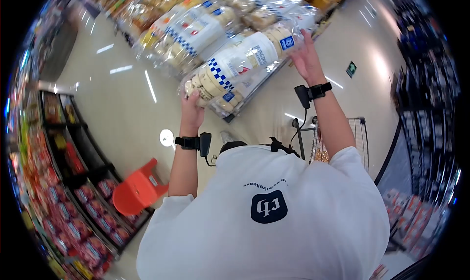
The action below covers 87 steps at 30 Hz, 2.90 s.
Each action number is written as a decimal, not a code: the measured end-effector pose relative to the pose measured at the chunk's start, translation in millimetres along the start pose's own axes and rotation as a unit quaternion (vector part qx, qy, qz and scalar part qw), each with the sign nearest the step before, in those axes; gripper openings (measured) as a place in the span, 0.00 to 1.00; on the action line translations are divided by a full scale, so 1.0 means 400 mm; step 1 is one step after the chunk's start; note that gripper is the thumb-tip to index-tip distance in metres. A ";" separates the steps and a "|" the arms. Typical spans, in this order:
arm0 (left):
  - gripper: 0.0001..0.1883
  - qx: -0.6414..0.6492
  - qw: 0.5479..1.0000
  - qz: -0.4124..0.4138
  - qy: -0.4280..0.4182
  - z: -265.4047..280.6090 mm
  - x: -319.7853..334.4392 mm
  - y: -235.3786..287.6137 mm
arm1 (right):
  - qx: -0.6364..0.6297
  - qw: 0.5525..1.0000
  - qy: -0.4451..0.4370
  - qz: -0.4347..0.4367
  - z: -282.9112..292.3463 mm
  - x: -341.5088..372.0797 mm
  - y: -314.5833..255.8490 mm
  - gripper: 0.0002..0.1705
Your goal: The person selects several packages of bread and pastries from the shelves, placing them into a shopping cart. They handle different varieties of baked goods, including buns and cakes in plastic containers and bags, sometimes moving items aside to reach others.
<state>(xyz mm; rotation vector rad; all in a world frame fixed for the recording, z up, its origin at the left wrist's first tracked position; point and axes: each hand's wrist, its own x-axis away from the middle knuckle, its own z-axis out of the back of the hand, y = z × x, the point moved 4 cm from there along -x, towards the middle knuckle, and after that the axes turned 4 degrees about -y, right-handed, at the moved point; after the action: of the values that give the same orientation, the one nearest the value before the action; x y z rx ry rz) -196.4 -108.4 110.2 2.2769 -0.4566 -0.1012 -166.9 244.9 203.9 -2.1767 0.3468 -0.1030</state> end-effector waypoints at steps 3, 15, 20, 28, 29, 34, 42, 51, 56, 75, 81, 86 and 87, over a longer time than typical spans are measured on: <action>0.34 0.072 0.989 0.061 -0.110 -0.116 -0.041 -0.072 | -0.122 0.991 -0.050 -0.026 0.084 0.094 -0.025 0.34; 0.37 -0.232 0.838 0.162 -0.466 -0.726 0.218 -0.510 | 0.071 0.950 0.200 0.229 0.361 0.739 -0.400 0.32; 0.46 -0.304 0.706 0.150 -0.622 -1.009 0.456 -0.779 | 0.132 0.942 0.248 0.183 0.547 1.016 -0.384 0.39; 0.39 -0.252 0.652 0.329 -0.635 -1.103 0.739 -1.136 | 0.197 0.819 0.501 0.197 0.742 1.372 -0.306 0.45; 0.38 -0.256 0.656 0.331 -0.628 -1.113 0.761 -1.184 | 0.177 0.811 0.514 0.216 0.783 1.404 -0.273 0.45; 0.36 -0.282 0.557 0.382 -0.681 -1.120 0.897 -1.460 | 0.080 0.761 0.599 0.235 0.906 1.581 -0.219 0.40; 0.39 -0.277 0.419 0.449 -0.739 -0.912 1.061 -1.889 | -0.075 0.702 0.687 0.172 1.221 1.806 0.079 0.31; 0.37 -0.439 0.352 0.406 -0.720 -0.691 1.110 -2.192 | -0.094 0.668 0.739 0.014 1.513 1.891 0.410 0.26; 0.41 -0.562 0.270 0.290 -0.726 -0.692 1.092 -2.179 | 0.073 0.605 0.778 -0.156 1.449 1.886 0.349 0.26; 0.13 -0.576 0.626 0.178 -0.495 -0.829 0.471 -1.198 | 0.356 0.803 0.440 -0.187 0.887 1.767 0.064 0.22; 0.13 -0.797 0.417 0.044 -0.434 -0.269 0.451 -0.834 | 0.524 0.735 0.369 -0.222 0.838 1.724 0.163 0.27; 0.12 -0.838 0.346 0.303 -0.294 0.386 0.639 -0.659 | 0.552 0.679 0.362 -0.320 0.901 1.694 0.182 0.25; 0.16 -0.800 0.252 0.379 -0.391 0.596 0.699 -0.682 | 0.567 0.663 0.354 -0.337 0.900 1.673 0.184 0.25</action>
<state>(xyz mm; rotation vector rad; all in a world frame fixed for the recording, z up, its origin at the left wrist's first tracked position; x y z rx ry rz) 92.5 -205.8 -230.9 -0.3815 -1.1084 -0.7729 530.2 295.1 -103.6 -0.7945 -0.1491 -1.2553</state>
